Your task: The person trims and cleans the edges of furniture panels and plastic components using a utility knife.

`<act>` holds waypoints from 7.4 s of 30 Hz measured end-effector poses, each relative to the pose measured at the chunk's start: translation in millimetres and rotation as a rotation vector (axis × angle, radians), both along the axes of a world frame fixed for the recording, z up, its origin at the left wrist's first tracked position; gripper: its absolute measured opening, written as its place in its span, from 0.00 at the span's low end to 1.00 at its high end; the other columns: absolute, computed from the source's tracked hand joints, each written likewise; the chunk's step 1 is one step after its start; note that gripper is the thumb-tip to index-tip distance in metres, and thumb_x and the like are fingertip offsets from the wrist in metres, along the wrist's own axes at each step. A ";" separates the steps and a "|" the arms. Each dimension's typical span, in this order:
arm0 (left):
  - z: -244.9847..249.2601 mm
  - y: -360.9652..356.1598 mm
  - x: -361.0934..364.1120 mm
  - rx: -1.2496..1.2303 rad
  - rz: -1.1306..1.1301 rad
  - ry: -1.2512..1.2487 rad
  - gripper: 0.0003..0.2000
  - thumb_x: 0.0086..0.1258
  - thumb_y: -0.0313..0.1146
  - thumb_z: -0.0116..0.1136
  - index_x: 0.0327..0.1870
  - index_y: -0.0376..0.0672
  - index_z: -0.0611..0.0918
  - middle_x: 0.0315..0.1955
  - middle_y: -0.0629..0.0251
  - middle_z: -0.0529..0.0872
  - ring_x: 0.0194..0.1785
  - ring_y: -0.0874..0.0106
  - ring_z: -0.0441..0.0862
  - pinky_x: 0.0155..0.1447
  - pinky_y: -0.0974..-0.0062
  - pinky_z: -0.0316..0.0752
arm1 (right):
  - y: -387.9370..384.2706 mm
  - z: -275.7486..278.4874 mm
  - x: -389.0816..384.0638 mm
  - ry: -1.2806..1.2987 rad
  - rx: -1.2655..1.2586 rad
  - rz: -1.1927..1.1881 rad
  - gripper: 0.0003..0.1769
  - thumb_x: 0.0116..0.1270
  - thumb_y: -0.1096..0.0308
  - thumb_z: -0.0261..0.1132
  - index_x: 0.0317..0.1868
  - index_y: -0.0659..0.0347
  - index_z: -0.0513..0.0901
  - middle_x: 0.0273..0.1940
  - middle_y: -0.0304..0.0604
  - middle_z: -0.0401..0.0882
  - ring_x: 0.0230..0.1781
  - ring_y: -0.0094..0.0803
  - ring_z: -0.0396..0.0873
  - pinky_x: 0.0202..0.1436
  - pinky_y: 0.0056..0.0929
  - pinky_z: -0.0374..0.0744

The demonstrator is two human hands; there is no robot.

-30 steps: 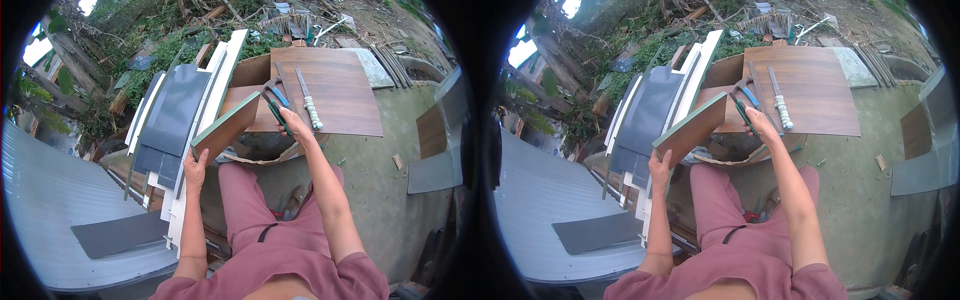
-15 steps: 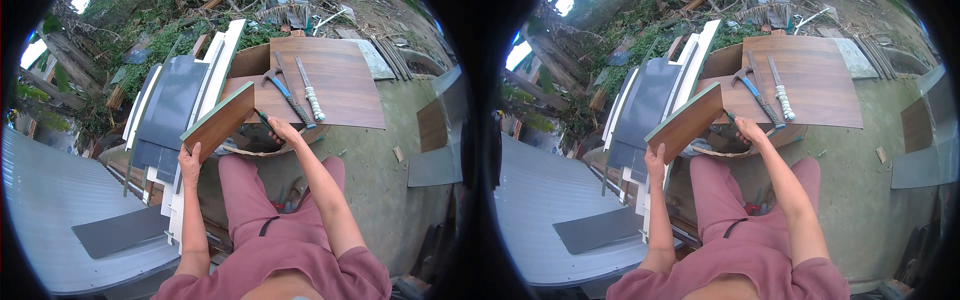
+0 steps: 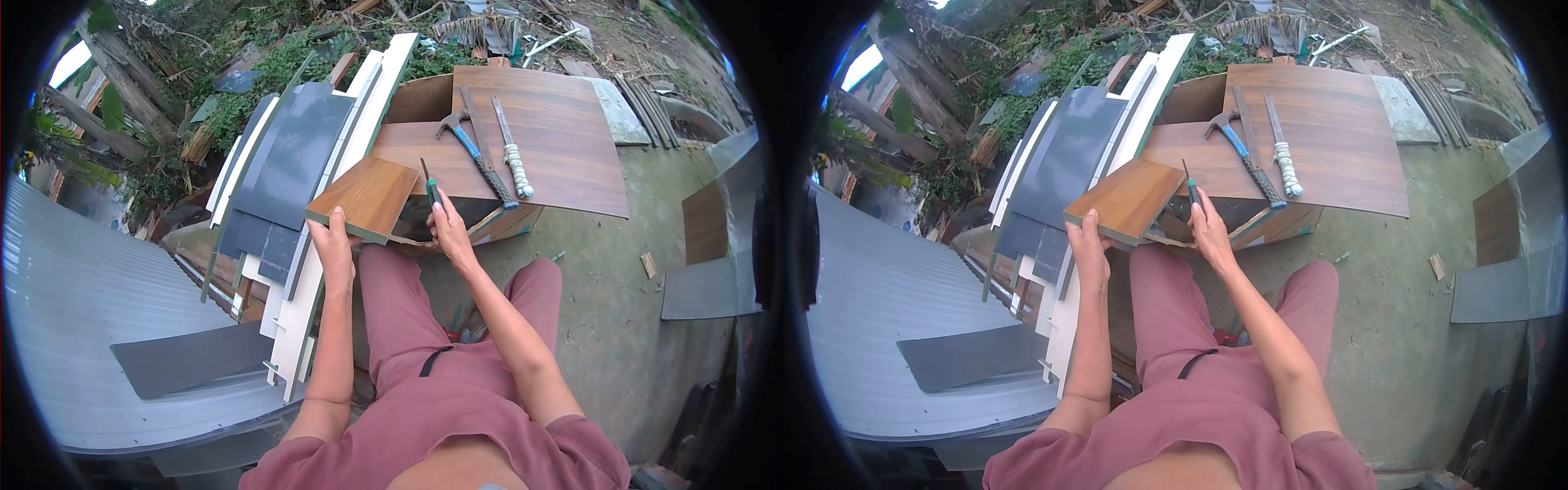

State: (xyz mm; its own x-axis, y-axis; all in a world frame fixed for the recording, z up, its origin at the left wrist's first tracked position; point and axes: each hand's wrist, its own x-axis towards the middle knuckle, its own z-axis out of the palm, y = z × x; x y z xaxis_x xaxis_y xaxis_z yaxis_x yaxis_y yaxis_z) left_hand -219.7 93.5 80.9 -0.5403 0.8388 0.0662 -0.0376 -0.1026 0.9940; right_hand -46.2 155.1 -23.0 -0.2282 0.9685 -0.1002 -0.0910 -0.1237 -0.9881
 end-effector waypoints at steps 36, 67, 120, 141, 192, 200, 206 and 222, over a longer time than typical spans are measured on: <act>-7.3 54.2 71.0 0.488 -0.287 0.671 0.20 0.61 0.23 0.64 0.55 0.41 0.79 0.44 0.52 0.85 0.46 0.67 0.85 0.45 0.71 0.78 | -95.5 102.7 59.1 -0.816 0.842 -0.243 0.31 0.58 0.64 0.67 0.64 0.38 0.72 0.34 0.40 0.73 0.31 0.33 0.77 0.30 0.32 0.77; -14.7 20.6 -32.7 0.170 -0.323 0.067 0.21 0.59 0.30 0.70 0.52 0.33 0.78 0.43 0.66 0.82 0.46 0.76 0.76 0.53 0.78 0.70 | -37.1 123.8 56.1 -0.108 0.300 0.133 0.24 0.72 0.58 0.52 0.68 0.49 0.68 0.31 0.38 0.75 0.31 0.23 0.72 0.39 0.26 0.74; -74.1 172.5 -266.5 0.630 0.452 -1.175 0.36 0.66 0.49 0.59 0.71 0.50 0.55 0.68 0.58 0.59 0.71 0.50 0.55 0.71 0.46 0.54 | -187.8 -8.9 179.4 0.308 -0.389 -0.274 0.27 0.72 0.50 0.53 0.67 0.46 0.60 0.30 0.37 0.69 0.20 0.21 0.65 0.19 0.18 0.66; -62.9 193.2 -346.6 0.125 0.280 -1.215 0.29 0.77 0.51 0.28 0.64 0.30 0.59 0.55 0.42 0.75 0.57 0.36 0.71 0.62 0.46 0.71 | -200.1 -2.2 153.3 0.198 -0.474 -0.254 0.34 0.70 0.48 0.55 0.72 0.46 0.55 0.29 0.37 0.70 0.19 0.21 0.66 0.19 0.18 0.66; -191.7 -112.9 45.6 -0.487 -0.683 -0.891 0.19 0.74 0.45 0.48 0.56 0.41 0.71 0.48 0.56 0.79 0.53 0.60 0.78 0.57 0.58 0.74 | 202.4 -9.1 55.1 -1.106 -0.029 -0.432 0.26 0.64 0.66 0.58 0.62 0.60 0.62 0.50 0.64 0.74 0.51 0.58 0.76 0.49 0.50 0.77; -192.0 -102.4 55.5 -0.507 -0.765 -0.835 0.20 0.75 0.45 0.47 0.57 0.39 0.70 0.48 0.55 0.79 0.53 0.60 0.79 0.57 0.59 0.75 | 162.8 -25.2 48.4 -1.060 0.302 -0.312 0.42 0.58 0.67 0.62 0.71 0.55 0.51 0.50 0.63 0.71 0.51 0.57 0.73 0.52 0.52 0.72; -191.7 -100.5 55.6 -0.522 -0.758 -0.841 0.21 0.73 0.45 0.51 0.57 0.38 0.69 0.49 0.55 0.78 0.52 0.61 0.79 0.56 0.60 0.76 | 165.4 -47.0 46.3 -1.443 0.453 -0.368 0.37 0.60 0.62 0.65 0.68 0.54 0.59 0.52 0.58 0.69 0.51 0.54 0.73 0.49 0.50 0.75; -187.3 -102.7 53.2 -0.500 -0.743 -0.842 0.21 0.73 0.44 0.50 0.58 0.38 0.69 0.49 0.54 0.78 0.54 0.59 0.78 0.58 0.59 0.75 | 175.9 -4.7 114.8 -1.259 0.269 -0.499 0.34 0.62 0.60 0.64 0.66 0.57 0.62 0.45 0.60 0.75 0.49 0.55 0.76 0.49 0.51 0.76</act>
State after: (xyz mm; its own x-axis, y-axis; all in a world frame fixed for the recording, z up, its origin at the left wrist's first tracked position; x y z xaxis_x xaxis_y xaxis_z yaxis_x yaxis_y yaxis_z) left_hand -166.5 -9.2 -106.4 0.3606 0.7938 -0.4897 -0.5733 0.6028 0.5549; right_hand 68.5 331.0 -27.6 0.2493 0.9424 0.2230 0.8950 -0.1363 -0.4247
